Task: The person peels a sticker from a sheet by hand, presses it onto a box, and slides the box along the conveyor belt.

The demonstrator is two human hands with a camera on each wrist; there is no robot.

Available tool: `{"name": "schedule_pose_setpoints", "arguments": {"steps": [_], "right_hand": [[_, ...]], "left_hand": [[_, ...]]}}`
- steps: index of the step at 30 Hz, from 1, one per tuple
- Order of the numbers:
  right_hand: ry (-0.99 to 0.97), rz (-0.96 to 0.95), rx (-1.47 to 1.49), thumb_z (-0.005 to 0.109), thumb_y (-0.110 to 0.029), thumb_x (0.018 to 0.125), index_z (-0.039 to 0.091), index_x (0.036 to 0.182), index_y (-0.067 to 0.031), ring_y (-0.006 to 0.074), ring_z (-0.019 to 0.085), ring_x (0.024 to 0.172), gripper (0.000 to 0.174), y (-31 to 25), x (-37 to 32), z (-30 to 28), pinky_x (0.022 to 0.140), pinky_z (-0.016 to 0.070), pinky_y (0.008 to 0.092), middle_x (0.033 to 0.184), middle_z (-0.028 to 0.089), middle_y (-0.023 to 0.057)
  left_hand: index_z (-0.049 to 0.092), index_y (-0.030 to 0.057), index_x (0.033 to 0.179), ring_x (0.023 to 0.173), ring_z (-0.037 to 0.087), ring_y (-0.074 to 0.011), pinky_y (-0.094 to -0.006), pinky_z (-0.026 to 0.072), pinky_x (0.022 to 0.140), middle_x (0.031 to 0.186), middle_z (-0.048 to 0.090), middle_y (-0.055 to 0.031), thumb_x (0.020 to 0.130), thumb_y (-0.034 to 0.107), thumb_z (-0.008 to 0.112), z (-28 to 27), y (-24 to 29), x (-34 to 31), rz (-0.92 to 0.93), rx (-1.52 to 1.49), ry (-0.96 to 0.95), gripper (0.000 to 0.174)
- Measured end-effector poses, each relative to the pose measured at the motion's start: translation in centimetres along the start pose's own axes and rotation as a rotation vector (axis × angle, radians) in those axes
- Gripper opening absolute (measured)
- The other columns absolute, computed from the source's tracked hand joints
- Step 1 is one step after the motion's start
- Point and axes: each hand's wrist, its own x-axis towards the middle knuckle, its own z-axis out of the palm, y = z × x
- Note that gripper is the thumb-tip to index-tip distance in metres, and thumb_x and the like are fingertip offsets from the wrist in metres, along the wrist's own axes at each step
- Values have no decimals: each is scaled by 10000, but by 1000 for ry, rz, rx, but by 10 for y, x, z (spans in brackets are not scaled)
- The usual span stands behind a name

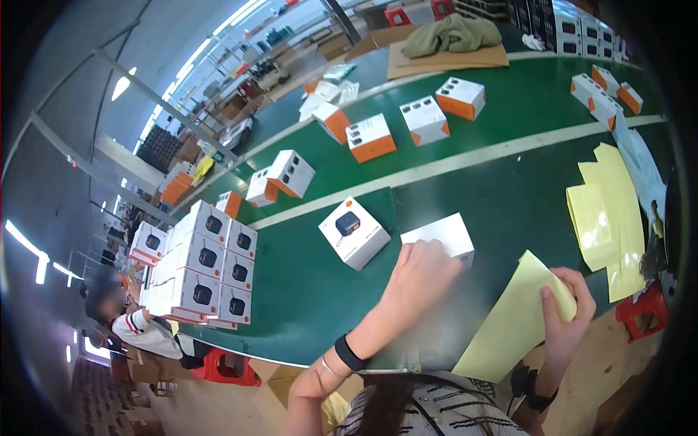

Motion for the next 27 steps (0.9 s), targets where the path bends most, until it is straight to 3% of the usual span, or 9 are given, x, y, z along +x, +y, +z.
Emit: {"name": "schedule_pose_setpoints", "arguments": {"steps": [3,5,7,11,16,18,19,24,27], "right_hand": [[-336,-98,207,629,58,768,623,964,52,228,652,1038,196,13,40,15,919,480,318,1052,686,174],[-642,-337,85,689,18,677,712,845,-55,367,335,1429,185,-1,65,31,1113,331,448,1452,461,203],[-866,-510,9,696,6,663,724,826,-78,373,300,1443,185,0,90,53,1120,324,452,1516,367,178],[-1292,-661,17,705,-12,658,745,806,-101,384,300,1435,177,28,130,118,1124,326,453,1581,233,138],[-1286,-600,196,725,-39,707,772,808,-102,271,449,1291,128,34,157,165,1080,371,417,1322,401,101],[-1174,-548,153,742,-43,724,767,829,-84,228,509,1177,116,27,167,173,1033,391,375,1230,456,77],[-1054,-606,78,743,-40,725,761,833,-80,228,508,1186,117,34,179,175,1020,396,372,1210,486,83],[-732,-18,-20,716,-1,730,733,898,-42,228,548,1161,174,76,310,135,988,431,349,1236,577,156],[-715,-377,-438,678,-13,740,718,947,4,187,647,915,211,73,377,149,863,501,304,1038,662,133]], "left_hand": [[654,-2,1006,933,586,-277,-405,472,810,995,582,-124,750,58,626,12,-11,-14,99,15,51,263],[648,-1,1096,1052,578,-285,-435,467,881,1120,580,-136,768,71,612,27,-5,-35,118,221,104,338],[578,4,1322,1361,444,-286,-527,401,1051,1411,509,-160,824,129,561,38,1,-54,110,561,30,514],[568,21,1335,1423,351,-259,-577,282,1125,1426,503,-164,871,173,520,25,-3,-55,23,667,-227,490],[633,52,1220,1260,526,-265,-511,391,1057,1206,636,-155,876,150,529,15,-39,-56,89,262,-253,373],[659,37,1085,1002,663,-259,-405,509,879,967,697,-135,882,116,541,-41,-74,-17,-582,-419,-427,248],[649,8,989,779,690,-232,-356,527,714,807,695,-119,884,110,559,-52,-106,-13,-421,-427,33,172],[509,35,1312,1077,608,-350,-414,510,885,1266,553,-249,731,268,816,-57,-321,-33,-879,-138,85,697],[453,80,1394,1197,532,-397,-445,477,947,1310,486,-262,700,314,853,-1,-369,-54,-768,-100,232,835]]}}
